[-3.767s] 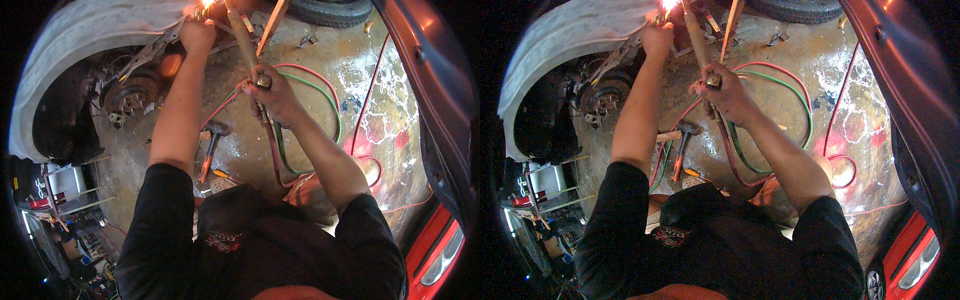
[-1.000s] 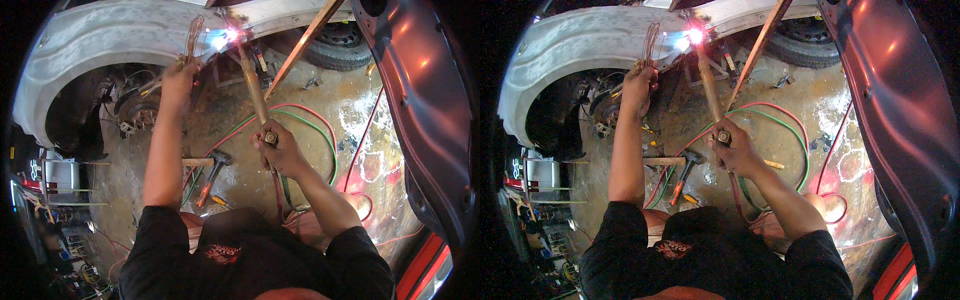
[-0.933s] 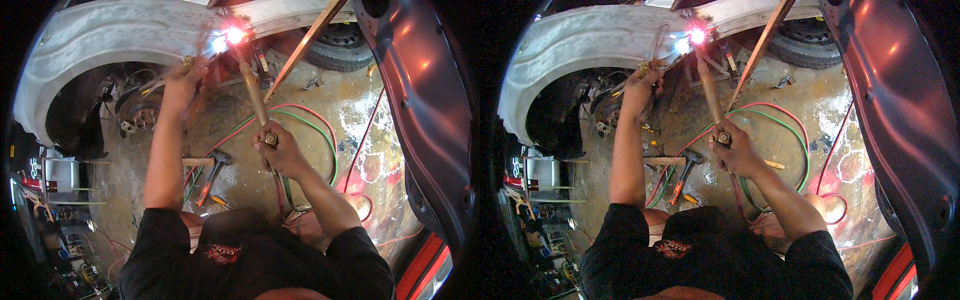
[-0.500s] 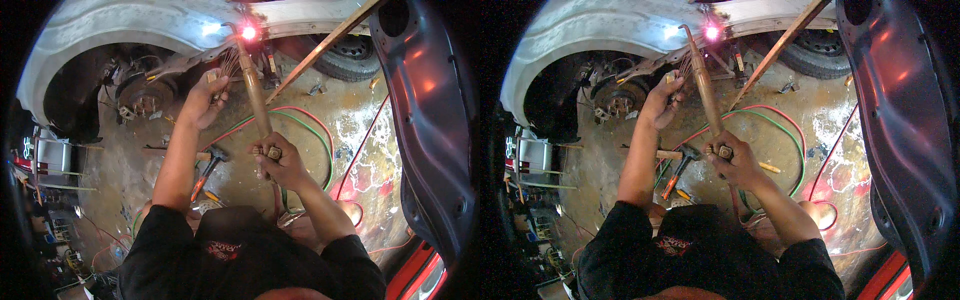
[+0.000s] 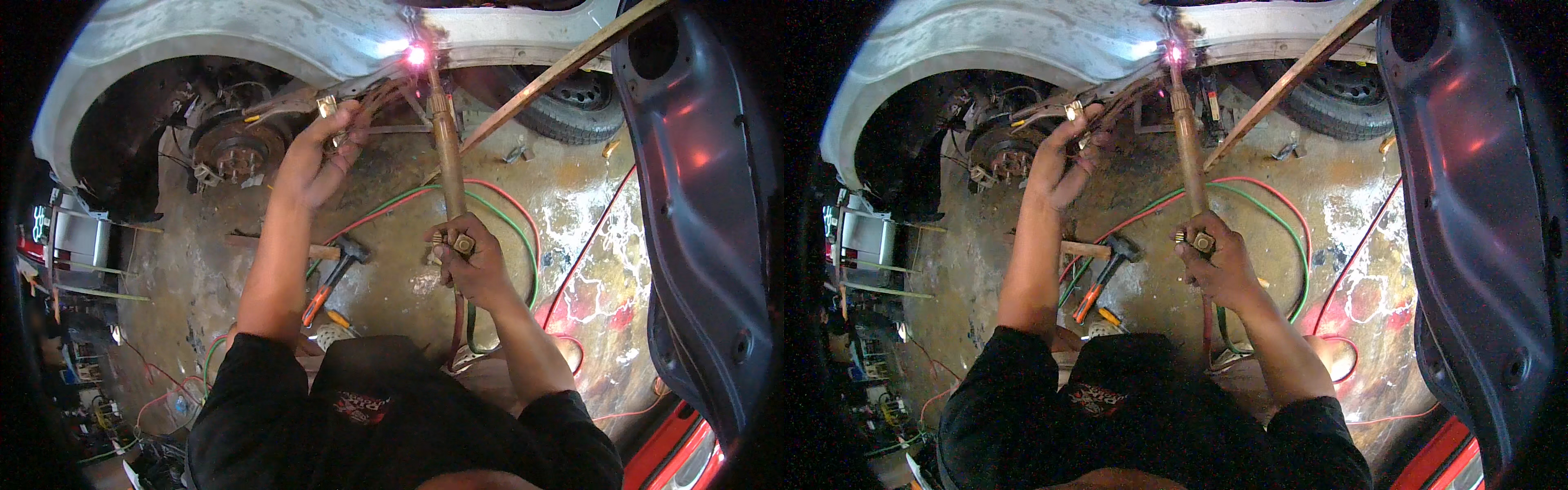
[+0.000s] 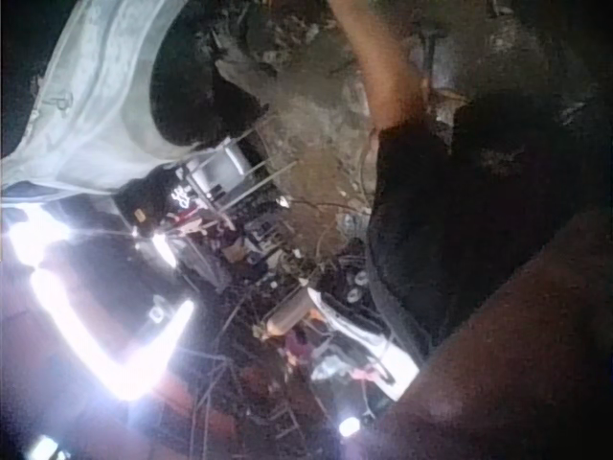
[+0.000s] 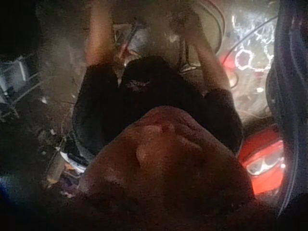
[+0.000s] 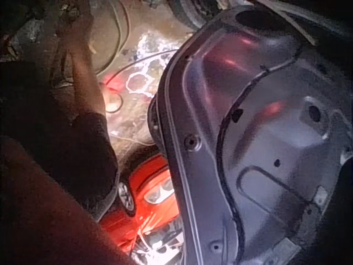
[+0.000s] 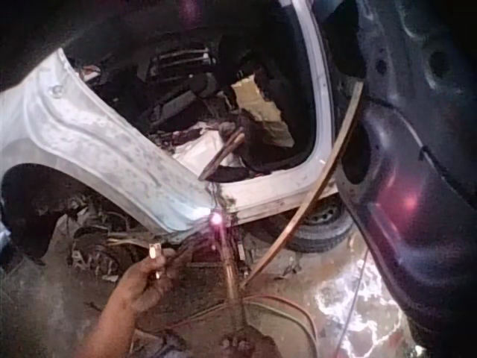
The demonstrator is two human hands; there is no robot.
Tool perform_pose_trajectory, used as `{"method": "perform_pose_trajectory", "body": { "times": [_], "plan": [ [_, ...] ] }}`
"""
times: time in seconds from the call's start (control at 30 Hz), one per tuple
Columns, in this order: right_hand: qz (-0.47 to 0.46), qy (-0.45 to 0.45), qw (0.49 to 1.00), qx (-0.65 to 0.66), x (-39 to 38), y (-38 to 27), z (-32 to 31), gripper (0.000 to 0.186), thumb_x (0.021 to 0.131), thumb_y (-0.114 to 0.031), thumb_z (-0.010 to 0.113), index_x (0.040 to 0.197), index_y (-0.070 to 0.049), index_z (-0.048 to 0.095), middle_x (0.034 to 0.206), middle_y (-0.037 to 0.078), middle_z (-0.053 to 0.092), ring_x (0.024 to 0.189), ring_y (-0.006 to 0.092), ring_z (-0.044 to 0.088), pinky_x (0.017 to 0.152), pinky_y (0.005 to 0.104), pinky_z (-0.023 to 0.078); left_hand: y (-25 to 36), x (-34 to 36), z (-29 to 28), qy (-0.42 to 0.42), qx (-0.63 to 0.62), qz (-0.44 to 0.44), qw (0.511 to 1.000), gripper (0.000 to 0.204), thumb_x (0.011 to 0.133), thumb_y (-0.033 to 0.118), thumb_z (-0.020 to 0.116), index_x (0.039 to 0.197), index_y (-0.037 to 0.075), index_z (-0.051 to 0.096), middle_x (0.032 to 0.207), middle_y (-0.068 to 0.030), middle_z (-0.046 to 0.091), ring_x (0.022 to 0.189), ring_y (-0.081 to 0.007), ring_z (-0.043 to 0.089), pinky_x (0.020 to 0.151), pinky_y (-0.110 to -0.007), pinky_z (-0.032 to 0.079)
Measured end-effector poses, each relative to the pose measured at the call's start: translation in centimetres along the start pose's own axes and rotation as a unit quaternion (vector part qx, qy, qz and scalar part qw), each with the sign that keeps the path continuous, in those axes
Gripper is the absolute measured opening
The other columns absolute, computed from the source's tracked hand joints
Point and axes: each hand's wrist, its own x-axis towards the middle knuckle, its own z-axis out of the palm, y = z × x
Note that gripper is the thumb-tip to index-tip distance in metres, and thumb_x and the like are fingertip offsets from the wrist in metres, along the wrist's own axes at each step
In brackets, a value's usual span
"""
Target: The person aligns a white car fender to the vehicle frame, secures it with a clamp, and then uses a welding torch to weld the seam. The person repeatedly adjusts the fender position and welds different sections of the seam.
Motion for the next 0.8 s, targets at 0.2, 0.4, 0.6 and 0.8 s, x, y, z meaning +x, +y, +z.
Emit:
{"method": "perform_pose_trajectory", "body": {
  "times": [0.2, 0.4, 0.6, 0.8],
  "plan": [
    [0.071, 0.001, 0.996, -0.055, 0.0, -0.2, 0.6, 0.02, 0.096, 0.002, 0.062, 0.104, -0.009, 0.047, 0.096, 0.007, 0.068, 0.058, 0.009, 0.06, 0.049, 0.0262, 0.05, -1.6, 0.0, -0.1, 0.014, 0.118, 0.078, 0.99, 0.031, 0.097, 0.014, 0.069, 0.125, 0.002, 0.064, 0.106, -0.0077, 0.071, 0.084, -0.0152, 0.066, 0.073, -0.029, 0.051],
    [0.06, 0.015, 0.995, -0.079, 0.0, 1.5, 0.5, 0.023, 0.097, -0.01, 0.069, 0.113, -0.008, 0.053, 0.076, 0.004, 0.061, 0.057, 0.0125, 0.062, 0.05, 0.0326, 0.05, -0.5, -0.6, 0.8, 0.109, 0.274, 0.134, 0.946, 0.029, 0.097, 0.021, 0.073, 0.117, 0.002, 0.067, 0.097, -0.0059, 0.074, 0.08, -0.0135, 0.069, 0.066, -0.027, 0.05],
    [0.087, -0.013, 0.992, -0.085, 0.2, 0.8, 0.6, 0.02, 0.097, -0.004, 0.067, 0.104, -0.009, 0.049, 0.083, 0.003, 0.06, 0.054, 0.0096, 0.059, 0.048, 0.0287, 0.048, -0.4, 0.0, 0.3, 0.126, 0.34, 0.184, 0.914, 0.024, 0.096, 0.025, 0.076, 0.103, 0.003, 0.07, 0.084, -0.0033, 0.071, 0.071, -0.0111, 0.066, 0.061, -0.026, 0.048],
    [0.074, -0.023, 0.993, -0.089, 0.2, 0.4, 0.7, 0.02, 0.097, -0.006, 0.069, 0.104, -0.009, 0.05, 0.078, 0.002, 0.058, 0.054, 0.0092, 0.059, 0.048, 0.0291, 0.047, -0.1, 1.2, -0.5, 0.105, 0.404, 0.236, 0.877, 0.029, 0.098, 0.029, 0.076, 0.098, 0.001, 0.07, 0.083, -0.0012, 0.069, 0.068, -0.0094, 0.06, 0.06, -0.025, 0.048]
  ]
}}
